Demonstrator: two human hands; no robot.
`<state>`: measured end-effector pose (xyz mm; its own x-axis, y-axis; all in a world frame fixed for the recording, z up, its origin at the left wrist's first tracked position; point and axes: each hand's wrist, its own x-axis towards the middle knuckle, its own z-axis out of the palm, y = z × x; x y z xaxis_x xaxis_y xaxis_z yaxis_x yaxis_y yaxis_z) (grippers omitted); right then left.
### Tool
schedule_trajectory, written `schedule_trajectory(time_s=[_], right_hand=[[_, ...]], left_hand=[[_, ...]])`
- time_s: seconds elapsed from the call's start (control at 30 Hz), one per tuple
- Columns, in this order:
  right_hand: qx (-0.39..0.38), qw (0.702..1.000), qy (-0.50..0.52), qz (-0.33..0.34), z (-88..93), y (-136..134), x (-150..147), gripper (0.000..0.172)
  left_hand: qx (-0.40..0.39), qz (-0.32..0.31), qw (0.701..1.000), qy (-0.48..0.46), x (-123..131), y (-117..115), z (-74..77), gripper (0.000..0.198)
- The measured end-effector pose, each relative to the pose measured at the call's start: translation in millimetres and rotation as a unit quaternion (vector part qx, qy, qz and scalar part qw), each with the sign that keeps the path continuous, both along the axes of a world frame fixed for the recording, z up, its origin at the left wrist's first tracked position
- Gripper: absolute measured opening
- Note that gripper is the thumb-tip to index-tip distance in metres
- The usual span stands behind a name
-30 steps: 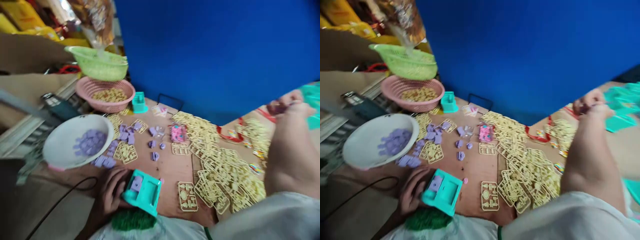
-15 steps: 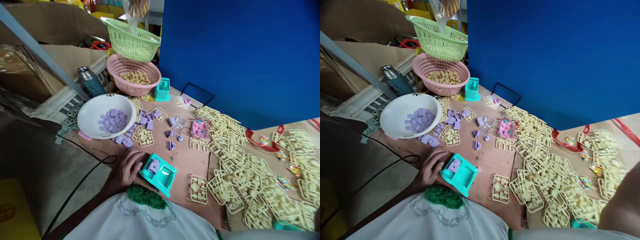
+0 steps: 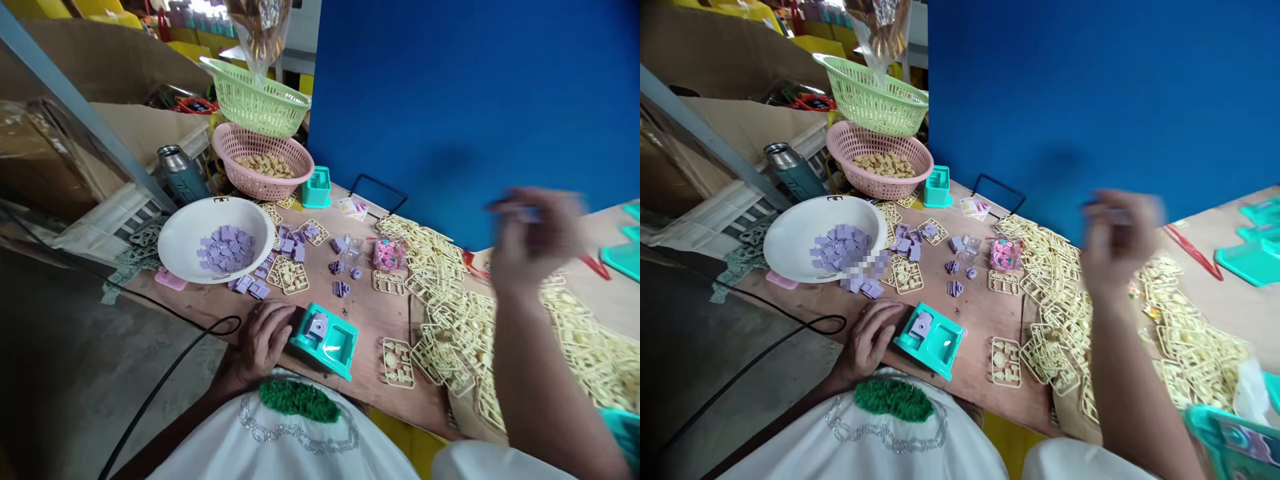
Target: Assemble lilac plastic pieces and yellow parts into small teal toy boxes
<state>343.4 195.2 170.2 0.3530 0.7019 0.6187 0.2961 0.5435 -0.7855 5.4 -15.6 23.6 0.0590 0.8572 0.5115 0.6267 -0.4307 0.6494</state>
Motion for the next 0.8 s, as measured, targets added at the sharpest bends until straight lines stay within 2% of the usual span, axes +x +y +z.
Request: schedule_trajectory(time_s=[0.03, 0.07, 0.13, 0.17, 0.2, 0.27, 0.33, 0.4, 0.5, 0.57, 0.7, 0.8], right_hand=[[0.007, 0.986, -0.127, 0.106, -7.6, -3.7, -21.1, 0.011], [0.008, 0.946, -0.241, 0.217, -18.5, -5.0, -45.3, 0.011], [-0.012, 0.857, -0.351, 0.377, -45.9, 0.5, -95.4, 0.029], [-0.026, 0.819, -0.379, 0.43, -60.3, 6.8, -117.9, 0.037], [-0.042, 0.793, -0.4, 0.458, -73.8, 14.7, -136.9, 0.045], [-0.083, 0.75, -0.458, 0.47, -95.6, 32.1, -162.1, 0.057], [-0.095, 0.726, -0.511, 0.45, -109.1, 46.8, -171.6, 0.053], [-0.081, 0.722, -0.539, 0.425, -116.4, 54.7, -170.6, 0.045], [-0.042, 0.742, -0.533, 0.404, -122.8, 54.2, -162.6, 0.04], [-0.029, 0.762, -0.51, 0.398, -126.6, 49.3, -157.5, 0.04], [-0.055, 0.814, -0.41, 0.407, -130.7, 40.2, -149.7, 0.033], [-0.07, 0.853, -0.348, 0.382, -129.2, 37.6, -144.1, 0.031]], left_hand=[[0.006, 0.002, 1.0, -0.004, -0.1, 0.1, -1.0, 0.033], [0.011, 0.003, 1.0, -0.008, -0.1, 0.2, -2.3, 0.032], [0.015, 0.006, 1.0, -0.018, -0.5, 0.1, -4.8, 0.032], [0.013, 0.009, 1.0, -0.022, -0.8, 0.0, -5.8, 0.033], [0.01, 0.011, 1.0, -0.026, -1.3, -0.1, -6.5, 0.033], [0.006, 0.013, 0.999, -0.034, -2.7, 0.0, -7.1, 0.033], [0.01, 0.009, 0.999, -0.037, -4.5, 0.4, -6.9, 0.033], [0.014, 0.003, 0.999, -0.036, -5.9, 0.9, -6.5, 0.033], [0.016, -0.005, 0.999, -0.038, -6.7, 1.5, -7.1, 0.033], [0.02, -0.005, 0.999, -0.046, -6.1, 1.8, -7.9, 0.032], [0.031, 0.0, 0.998, -0.048, -3.9, 2.2, -8.7, 0.03], [0.034, 0.012, 0.999, -0.04, -2.4, 2.5, -8.5, 0.029]])
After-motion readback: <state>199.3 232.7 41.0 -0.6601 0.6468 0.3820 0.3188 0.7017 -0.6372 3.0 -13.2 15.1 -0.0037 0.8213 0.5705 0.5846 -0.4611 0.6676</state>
